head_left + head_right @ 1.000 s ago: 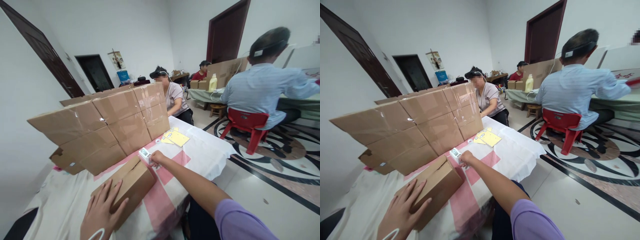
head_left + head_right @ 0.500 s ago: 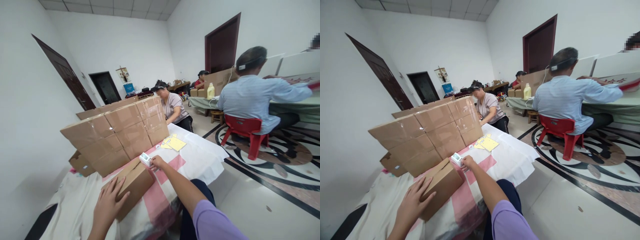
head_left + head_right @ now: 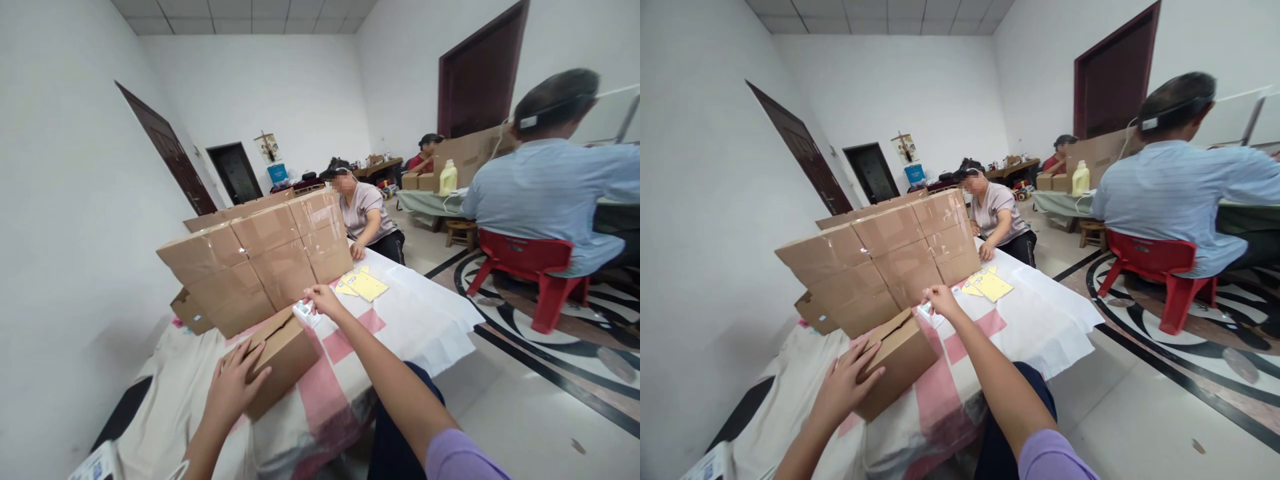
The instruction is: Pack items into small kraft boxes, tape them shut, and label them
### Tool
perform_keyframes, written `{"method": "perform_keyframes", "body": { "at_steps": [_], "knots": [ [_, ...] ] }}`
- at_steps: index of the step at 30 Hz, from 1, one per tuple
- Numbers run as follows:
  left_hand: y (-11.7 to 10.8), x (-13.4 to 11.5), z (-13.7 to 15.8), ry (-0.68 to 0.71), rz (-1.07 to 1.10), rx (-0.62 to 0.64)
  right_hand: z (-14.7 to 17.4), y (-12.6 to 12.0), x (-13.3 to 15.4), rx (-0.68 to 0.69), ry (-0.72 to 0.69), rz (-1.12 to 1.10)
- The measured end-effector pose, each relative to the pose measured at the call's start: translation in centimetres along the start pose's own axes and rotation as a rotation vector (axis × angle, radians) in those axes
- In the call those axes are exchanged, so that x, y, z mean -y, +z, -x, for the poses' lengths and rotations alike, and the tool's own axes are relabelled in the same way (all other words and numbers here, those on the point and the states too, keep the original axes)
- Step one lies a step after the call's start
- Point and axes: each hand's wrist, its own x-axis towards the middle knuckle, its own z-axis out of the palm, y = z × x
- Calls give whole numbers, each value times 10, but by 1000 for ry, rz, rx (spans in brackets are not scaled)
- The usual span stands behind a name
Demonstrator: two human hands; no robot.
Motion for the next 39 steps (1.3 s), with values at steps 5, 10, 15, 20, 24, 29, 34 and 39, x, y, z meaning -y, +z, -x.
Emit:
{"method": "perform_keyframes", "body": {
  "at_steps": [5,10,15,20,24,29,34,39],
  "knots": [
    [-21,-13,-19,-24,112,-44,17,14,15,158,-165,-8],
    [-33,-37,-40,11,301,-246,45,23,27,349,-328,181],
    [-32,-55,-50,73,470,-365,60,28,33,428,-428,351],
    [-25,-54,-48,79,504,-516,60,34,28,438,-520,407],
    [-22,-54,-42,48,538,-609,55,45,21,253,-621,476],
    [-27,-43,-37,-68,635,-664,44,49,10,81,-825,753],
    [-26,-22,-47,-118,662,-438,27,46,-11,308,-741,921],
    [-10,-11,-63,-114,584,-144,18,48,-24,358,-673,885]
  ]
}}
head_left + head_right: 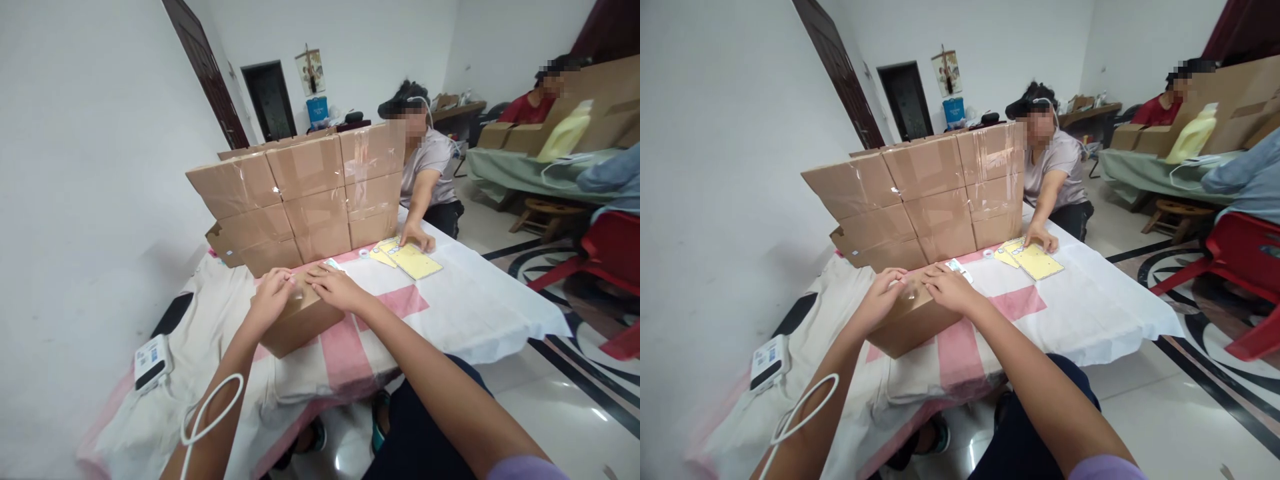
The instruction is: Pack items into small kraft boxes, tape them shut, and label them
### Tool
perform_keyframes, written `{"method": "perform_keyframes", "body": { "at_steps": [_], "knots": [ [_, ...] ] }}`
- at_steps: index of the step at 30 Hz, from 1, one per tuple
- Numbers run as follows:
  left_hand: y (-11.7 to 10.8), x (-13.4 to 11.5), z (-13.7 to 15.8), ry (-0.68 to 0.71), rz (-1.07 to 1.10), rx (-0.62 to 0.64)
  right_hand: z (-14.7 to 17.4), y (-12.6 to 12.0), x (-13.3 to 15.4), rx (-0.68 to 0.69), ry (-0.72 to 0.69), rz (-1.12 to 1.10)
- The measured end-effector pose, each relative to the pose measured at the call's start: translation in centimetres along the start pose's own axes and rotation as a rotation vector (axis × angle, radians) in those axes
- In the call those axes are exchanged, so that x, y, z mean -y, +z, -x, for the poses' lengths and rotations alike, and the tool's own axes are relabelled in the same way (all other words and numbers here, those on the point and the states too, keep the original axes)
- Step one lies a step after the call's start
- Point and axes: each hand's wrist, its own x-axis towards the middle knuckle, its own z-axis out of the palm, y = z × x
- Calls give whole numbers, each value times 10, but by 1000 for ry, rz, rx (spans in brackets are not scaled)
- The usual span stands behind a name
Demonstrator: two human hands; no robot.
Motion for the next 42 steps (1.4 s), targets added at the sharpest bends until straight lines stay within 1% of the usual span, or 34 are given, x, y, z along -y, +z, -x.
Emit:
{"method": "perform_keyframes", "body": {
  "at_steps": [3,10,13,19,24,30,34,37,39,42],
  "knots": [
    [9,8,-6,-44,-58,69,0,2,-2,-24,-36,-54],
    [23,21,-10,-142,-136,80,0,7,-5,-64,-34,-87],
    [23,18,-9,-180,-167,83,0,9,-7,-58,-20,-88],
    [21,2,-5,-292,-242,61,-1,11,-10,-46,-12,-93],
    [21,-2,-7,-327,-247,40,0,10,-9,-37,-38,-90],
    [19,6,-10,-297,-149,49,3,10,-9,-28,-1,-102],
    [20,13,-9,-216,19,-17,3,10,-8,-47,-4,-124],
    [21,14,-9,-154,152,-51,2,10,-8,-52,-12,-132],
    [20,13,-9,-127,212,-31,2,9,-8,-52,-9,-136],
    [15,11,-10,-106,237,51,2,10,-9,-54,2,-142]
  ]
}}
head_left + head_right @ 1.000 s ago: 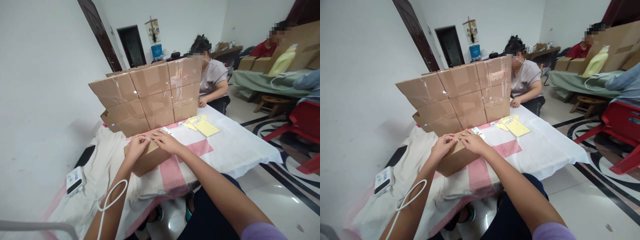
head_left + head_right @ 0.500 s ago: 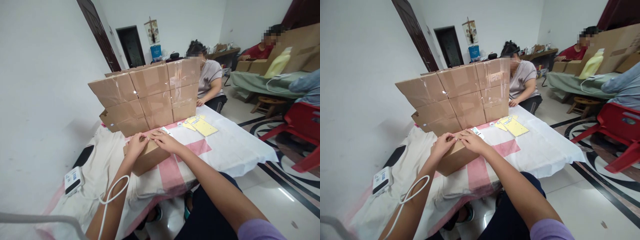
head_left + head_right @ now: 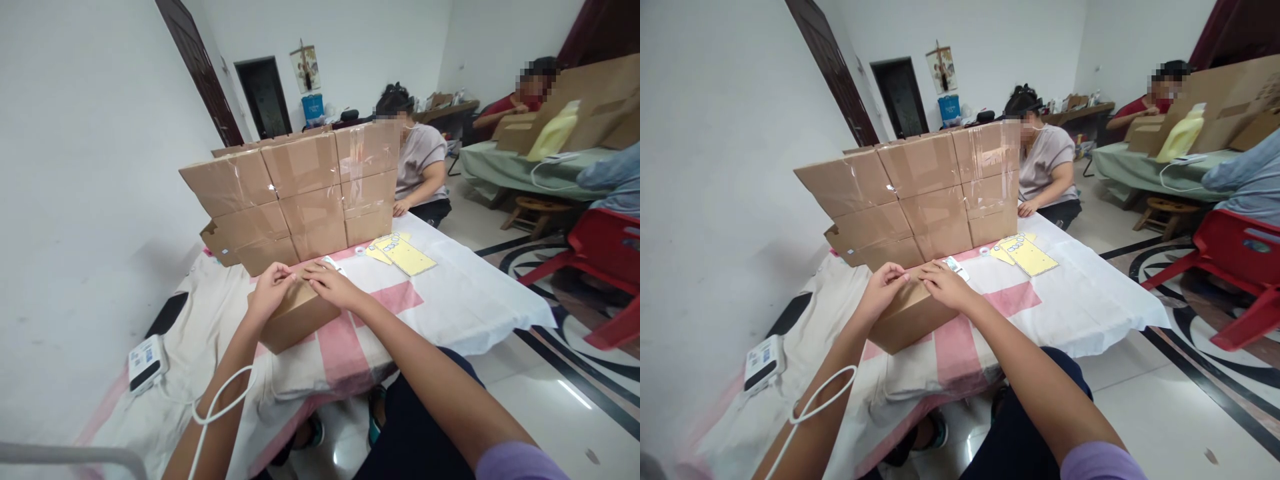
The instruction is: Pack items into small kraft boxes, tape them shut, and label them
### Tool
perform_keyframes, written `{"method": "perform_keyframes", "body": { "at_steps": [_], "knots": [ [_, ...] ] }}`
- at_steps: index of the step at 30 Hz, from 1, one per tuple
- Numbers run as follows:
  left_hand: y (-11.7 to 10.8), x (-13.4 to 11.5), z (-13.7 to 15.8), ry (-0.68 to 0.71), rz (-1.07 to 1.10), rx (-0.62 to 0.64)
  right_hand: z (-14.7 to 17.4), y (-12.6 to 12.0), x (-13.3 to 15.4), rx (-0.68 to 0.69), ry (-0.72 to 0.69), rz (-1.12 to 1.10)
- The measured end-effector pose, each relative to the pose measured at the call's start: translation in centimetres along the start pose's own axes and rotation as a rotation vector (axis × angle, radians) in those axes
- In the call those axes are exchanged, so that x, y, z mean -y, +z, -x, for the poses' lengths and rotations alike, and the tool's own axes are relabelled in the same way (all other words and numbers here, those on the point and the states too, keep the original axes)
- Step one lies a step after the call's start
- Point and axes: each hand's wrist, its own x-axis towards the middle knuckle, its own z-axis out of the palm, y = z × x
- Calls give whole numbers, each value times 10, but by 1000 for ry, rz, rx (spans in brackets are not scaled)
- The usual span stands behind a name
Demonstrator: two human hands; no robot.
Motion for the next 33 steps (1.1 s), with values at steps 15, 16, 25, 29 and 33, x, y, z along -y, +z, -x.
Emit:
{"method": "perform_keyframes", "body": {
  "at_steps": [15,16,25,29,33],
  "knots": [
    [-8,-11,-8,-8,-270,165,-1,0,-2,-17,-22,-29],
    [-8,-10,-9,-6,-287,156,-1,-1,-1,-15,-24,-29],
    [-3,18,-13,-41,-292,131,2,-6,6,-8,-36,-9],
    [0,27,-15,-29,-248,148,1,-4,5,-40,-57,5],
    [-5,29,-18,-14,-203,208,2,-4,7,-40,-63,14]
  ]
}}
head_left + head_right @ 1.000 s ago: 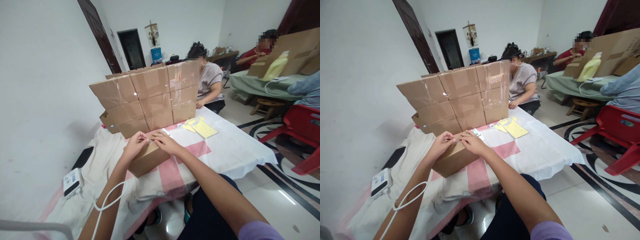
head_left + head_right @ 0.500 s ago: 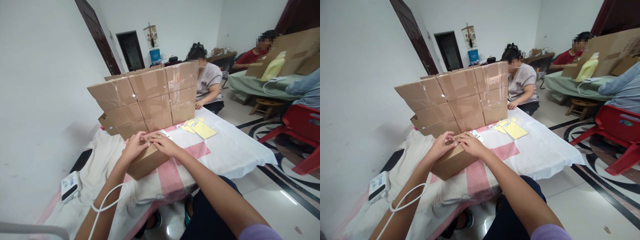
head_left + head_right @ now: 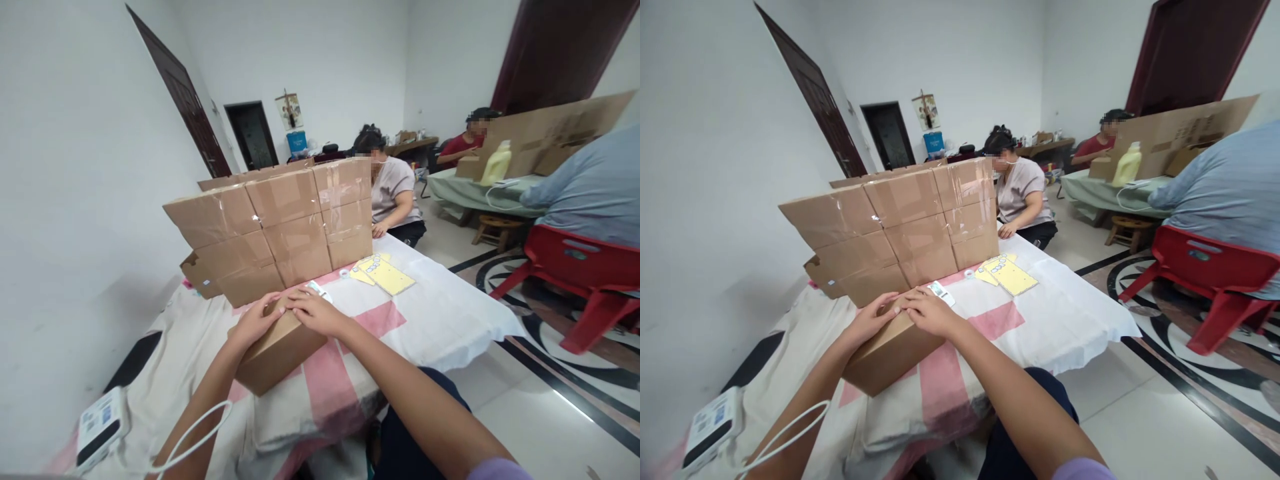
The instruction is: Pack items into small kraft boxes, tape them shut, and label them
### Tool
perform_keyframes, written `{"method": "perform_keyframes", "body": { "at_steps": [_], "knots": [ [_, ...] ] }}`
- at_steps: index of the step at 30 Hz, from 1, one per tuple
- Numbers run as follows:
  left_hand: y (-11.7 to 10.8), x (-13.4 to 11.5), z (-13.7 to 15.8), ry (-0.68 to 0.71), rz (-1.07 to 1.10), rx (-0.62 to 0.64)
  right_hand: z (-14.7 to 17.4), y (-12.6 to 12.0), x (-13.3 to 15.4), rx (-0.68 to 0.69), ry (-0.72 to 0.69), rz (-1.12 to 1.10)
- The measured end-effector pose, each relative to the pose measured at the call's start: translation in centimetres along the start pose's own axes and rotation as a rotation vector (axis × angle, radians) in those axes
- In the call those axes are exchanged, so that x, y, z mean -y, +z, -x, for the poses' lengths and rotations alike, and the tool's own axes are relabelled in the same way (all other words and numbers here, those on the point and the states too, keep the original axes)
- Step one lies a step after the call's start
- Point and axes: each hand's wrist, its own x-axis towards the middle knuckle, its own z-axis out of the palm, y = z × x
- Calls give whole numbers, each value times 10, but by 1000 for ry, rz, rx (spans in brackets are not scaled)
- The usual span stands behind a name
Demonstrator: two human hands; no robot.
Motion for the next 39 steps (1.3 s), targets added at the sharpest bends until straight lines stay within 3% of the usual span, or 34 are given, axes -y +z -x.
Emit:
{"method": "perform_keyframes", "body": {
  "at_steps": [7,13,18,24,35,39],
  "knots": [
    [-10,0,5,-14,20,72,11,-10,1,102,112,-80],
    [-10,0,7,-14,20,85,15,-20,-3,214,25,-151],
    [-13,-3,9,-9,16,126,16,-18,-2,185,-65,-101],
    [-20,-10,20,8,2,184,17,-15,0,174,-36,-79],
    [-11,-8,14,16,-87,132,21,-11,-4,158,-3,-35],
    [-13,-10,22,59,-115,126,31,-15,8,195,-71,58]
  ]
}}
